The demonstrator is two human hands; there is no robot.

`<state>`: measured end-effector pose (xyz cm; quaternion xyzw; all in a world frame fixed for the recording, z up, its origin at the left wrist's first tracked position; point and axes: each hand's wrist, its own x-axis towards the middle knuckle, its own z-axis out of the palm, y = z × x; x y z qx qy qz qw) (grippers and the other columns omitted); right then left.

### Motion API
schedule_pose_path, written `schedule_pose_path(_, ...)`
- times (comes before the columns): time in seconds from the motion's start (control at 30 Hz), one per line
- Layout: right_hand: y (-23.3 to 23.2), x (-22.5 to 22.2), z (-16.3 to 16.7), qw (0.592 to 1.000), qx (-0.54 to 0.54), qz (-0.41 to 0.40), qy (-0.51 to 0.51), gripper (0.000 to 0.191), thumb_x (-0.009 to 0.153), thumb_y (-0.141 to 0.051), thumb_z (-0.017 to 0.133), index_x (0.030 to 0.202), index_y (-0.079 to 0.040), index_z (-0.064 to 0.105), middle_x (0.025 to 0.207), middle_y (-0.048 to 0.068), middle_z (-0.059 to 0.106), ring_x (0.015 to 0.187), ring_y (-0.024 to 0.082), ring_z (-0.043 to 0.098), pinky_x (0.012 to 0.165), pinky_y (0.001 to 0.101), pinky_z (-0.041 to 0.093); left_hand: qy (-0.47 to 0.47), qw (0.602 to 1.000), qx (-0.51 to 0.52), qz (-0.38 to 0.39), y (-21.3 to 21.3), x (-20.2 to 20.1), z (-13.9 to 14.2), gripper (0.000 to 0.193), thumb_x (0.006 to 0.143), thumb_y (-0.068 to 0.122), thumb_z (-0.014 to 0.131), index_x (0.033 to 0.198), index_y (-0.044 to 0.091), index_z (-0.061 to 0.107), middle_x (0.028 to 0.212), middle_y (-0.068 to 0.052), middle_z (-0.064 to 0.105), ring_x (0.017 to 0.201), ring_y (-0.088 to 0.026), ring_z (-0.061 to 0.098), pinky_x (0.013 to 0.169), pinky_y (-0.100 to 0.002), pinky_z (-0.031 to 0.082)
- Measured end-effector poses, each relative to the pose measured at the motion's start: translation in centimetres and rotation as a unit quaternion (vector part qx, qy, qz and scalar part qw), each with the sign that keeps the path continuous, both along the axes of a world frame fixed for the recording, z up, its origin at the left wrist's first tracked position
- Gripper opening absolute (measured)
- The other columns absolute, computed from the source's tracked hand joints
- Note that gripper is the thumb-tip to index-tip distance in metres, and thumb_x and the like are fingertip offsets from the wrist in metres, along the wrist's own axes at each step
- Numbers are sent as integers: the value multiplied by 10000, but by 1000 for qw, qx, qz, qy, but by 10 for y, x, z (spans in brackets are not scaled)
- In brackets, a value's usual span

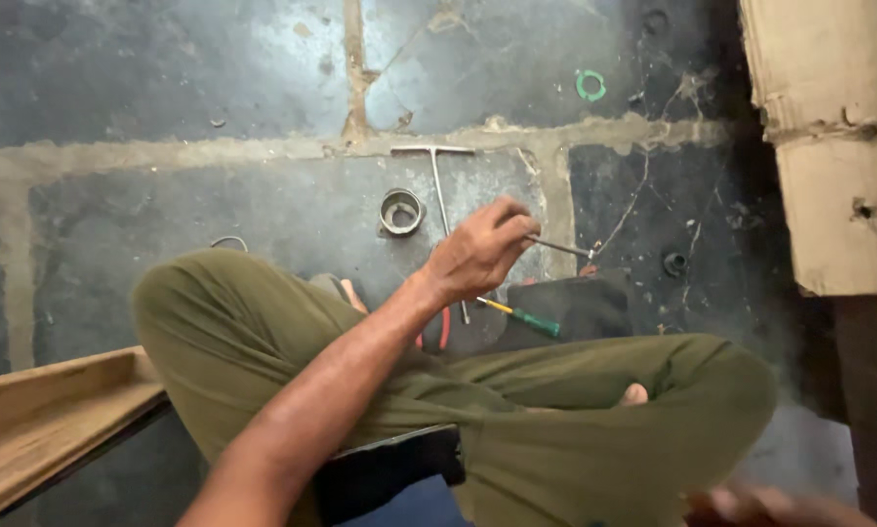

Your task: The person sits on the floor and uses a hammer and metal rod to strike a cylindrical object, then uses pliers to manipulate a copper coil. The person continues to hammer the cylindrical object and uses a screwdriver to adjust parts.

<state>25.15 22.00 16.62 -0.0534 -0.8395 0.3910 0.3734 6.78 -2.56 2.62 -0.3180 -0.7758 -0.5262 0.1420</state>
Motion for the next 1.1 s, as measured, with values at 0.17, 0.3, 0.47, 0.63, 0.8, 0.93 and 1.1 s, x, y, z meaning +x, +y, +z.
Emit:
schedule_pose_path(0.17, -23, -8, -11, 983, 65, 76, -156, 657, 918, -101, 744, 1534, -88, 518, 1251, 194, 698, 1027, 266, 737, 837, 369, 569, -1, 1000, -5, -10, 0, -1, -3, 170, 994, 96, 640, 1155, 50, 607, 1123, -151, 607, 994, -370, 644, 859, -437, 531)
schedule_pose_path(0.3, -33, -14, -20, 953, 157, 67, -250, 639, 942, -114, 718, 1546, -102, 508, 1289, 191, 677, 1083, 284, 712, 881, 382, 551, -74, 994, -85, 10, -7, -5, -2, 113, 1008, 117, 656, 1100, 55, 634, 1042, -159, 615, 935, -382, 638, 806, -458, 512)
schedule_pose_path(0.47, 1, -13, 7, 998, 19, -18, -57, 648, 935, -102, 722, 1546, -112, 505, 1273, 175, 688, 1075, 286, 718, 869, 382, 555, -23, 1000, -7, 2, -5, 1, -3, 138, 999, 79, 634, 1129, 48, 599, 1065, -155, 606, 969, -385, 632, 825, -456, 514)
schedule_pose_path(0.63, 0, -7, 12, 999, -33, 27, 15, 658, 928, -91, 727, 1546, -121, 502, 1258, 158, 700, 1068, 288, 724, 857, 382, 559, -11, 999, -33, 0, 0, 1, -5, 174, 968, 72, 657, 1131, 43, 602, 1031, -153, 610, 951, -378, 636, 810, -455, 516)
schedule_pose_path(0.8, -41, -18, -27, 916, 119, 146, -354, 669, 922, -79, 731, 1547, -130, 499, 1243, 141, 711, 1060, 289, 729, 844, 382, 563, 10, 999, -33, -5, -1, 2, -9, 191, 951, 41, 631, 1137, 40, 590, 1044, -149, 613, 972, -376, 643, 833, -447, 526)
schedule_pose_path(0.93, -48, -11, -30, 958, 140, 129, -216, 677, 880, -96, 710, 1510, -14, 475, 1360, 251, 654, 1137, 360, 699, 933, 416, 532, 22, 998, -52, 39, -4, 3, -12, 164, 950, 66, 666, 1102, 57, 604, 1014, -153, 622, 937, -379, 641, 821, -455, 517)
schedule_pose_path(1.1, -10, -14, 14, 1000, 1, 6, 8, 662, 896, -87, 717, 1513, -11, 491, 1395, 215, 635, 1173, 353, 700, 941, 396, 543, 45, 998, -24, 47, 0, -2, -13, 158, 965, 59, 635, 1116, 48, 591, 1018, -154, 620, 940, -381, 634, 813, -454, 518)
